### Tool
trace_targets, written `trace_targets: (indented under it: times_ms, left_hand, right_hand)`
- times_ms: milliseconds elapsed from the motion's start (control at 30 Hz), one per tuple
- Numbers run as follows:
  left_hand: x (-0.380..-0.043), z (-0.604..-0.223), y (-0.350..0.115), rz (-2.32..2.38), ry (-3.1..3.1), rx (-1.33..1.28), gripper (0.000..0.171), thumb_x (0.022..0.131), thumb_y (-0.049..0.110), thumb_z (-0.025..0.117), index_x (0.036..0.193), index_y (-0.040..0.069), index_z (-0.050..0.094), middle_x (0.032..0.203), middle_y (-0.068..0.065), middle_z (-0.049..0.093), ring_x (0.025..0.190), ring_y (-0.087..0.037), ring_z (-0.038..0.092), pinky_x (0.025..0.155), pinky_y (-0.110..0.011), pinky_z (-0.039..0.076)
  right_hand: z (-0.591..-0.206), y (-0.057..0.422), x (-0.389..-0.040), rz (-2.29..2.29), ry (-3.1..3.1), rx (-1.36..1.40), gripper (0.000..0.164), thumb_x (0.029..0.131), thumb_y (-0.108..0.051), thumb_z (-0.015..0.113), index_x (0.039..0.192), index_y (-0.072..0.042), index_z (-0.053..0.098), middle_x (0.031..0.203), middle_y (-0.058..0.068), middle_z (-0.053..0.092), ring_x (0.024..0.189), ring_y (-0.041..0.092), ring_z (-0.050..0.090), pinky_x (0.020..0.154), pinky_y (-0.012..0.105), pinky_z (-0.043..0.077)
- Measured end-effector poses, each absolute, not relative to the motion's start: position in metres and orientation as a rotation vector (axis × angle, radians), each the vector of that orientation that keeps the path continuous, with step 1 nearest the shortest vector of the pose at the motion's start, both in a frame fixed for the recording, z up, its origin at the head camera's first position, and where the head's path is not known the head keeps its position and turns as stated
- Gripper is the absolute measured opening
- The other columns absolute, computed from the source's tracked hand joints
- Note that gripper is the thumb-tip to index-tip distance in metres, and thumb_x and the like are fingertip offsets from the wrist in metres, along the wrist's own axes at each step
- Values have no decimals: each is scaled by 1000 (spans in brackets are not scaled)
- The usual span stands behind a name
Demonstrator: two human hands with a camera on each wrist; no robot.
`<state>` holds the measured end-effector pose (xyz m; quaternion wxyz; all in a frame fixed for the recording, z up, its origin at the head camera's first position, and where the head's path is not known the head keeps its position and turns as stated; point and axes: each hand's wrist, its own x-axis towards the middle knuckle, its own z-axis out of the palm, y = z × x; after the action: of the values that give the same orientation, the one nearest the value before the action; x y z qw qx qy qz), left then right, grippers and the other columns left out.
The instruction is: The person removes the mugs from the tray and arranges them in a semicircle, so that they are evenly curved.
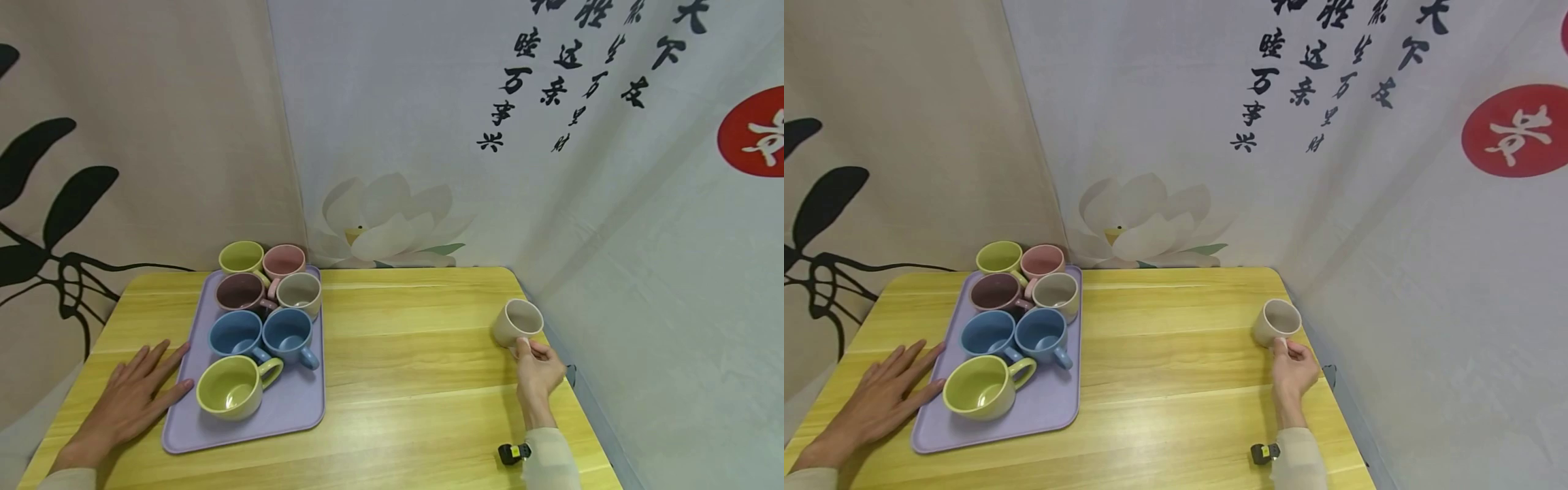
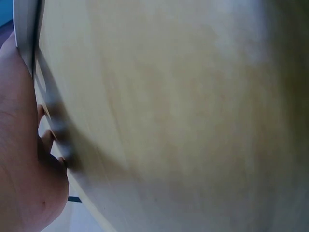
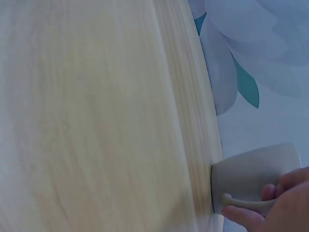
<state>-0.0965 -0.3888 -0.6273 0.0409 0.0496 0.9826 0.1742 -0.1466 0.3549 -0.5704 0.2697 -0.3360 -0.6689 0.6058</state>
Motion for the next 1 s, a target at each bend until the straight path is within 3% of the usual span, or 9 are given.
trace_targets:
  times_ms: [300, 500, 667, 867, 1000]
  left_hand:
    - [-96, -625, -388, 547, 3045, 178, 85, 114, 64, 53, 183, 29, 17, 184, -37, 17, 169, -69, 2, 131, -86, -18]
    - [-97, -620, -387, 542, 3027, 163, 86, 114, 65, 52, 183, 27, 17, 184, -37, 14, 170, -68, 0, 130, -87, -17]
    - [-97, -621, -387, 549, 3018, 161, 86, 114, 65, 52, 183, 26, 17, 184, -37, 14, 170, -68, -1, 131, -85, -19]
    - [-96, -621, -388, 554, 3019, 166, 86, 114, 64, 52, 183, 26, 18, 185, -37, 14, 170, -68, 0, 131, -86, -17]
    - [-95, -622, -388, 557, 3022, 170, 85, 115, 64, 52, 183, 27, 18, 185, -37, 15, 170, -68, 1, 131, -86, -18]
  right_hand:
    - [-571, 362, -146, 1552, -1762, -970, 17, 98, -12, 85, 105, -1, 74, 74, -17, 66, 67, 0, 68, 62, 12, 60]
    - [-572, 359, -153, 1451, -1749, -1048, 10, 94, -14, 84, 92, -9, 74, 59, -28, 63, 56, -9, 63, 59, 9, 54]
    - [-575, 353, -161, 1322, -1769, -1140, 12, 86, -15, 82, 81, -19, 72, 54, -35, 53, 69, -4, 59, 77, 11, 47]
    - [-576, 346, -167, 1312, -1738, -1197, 19, 85, -18, 83, 75, -22, 67, 71, -21, 57, 98, 18, 63, 98, 28, 51]
    - [-575, 342, -168, 1331, -1718, -1213, 21, 86, -20, 85, 76, -21, 66, 70, -21, 58, 97, 17, 63, 103, 36, 53]
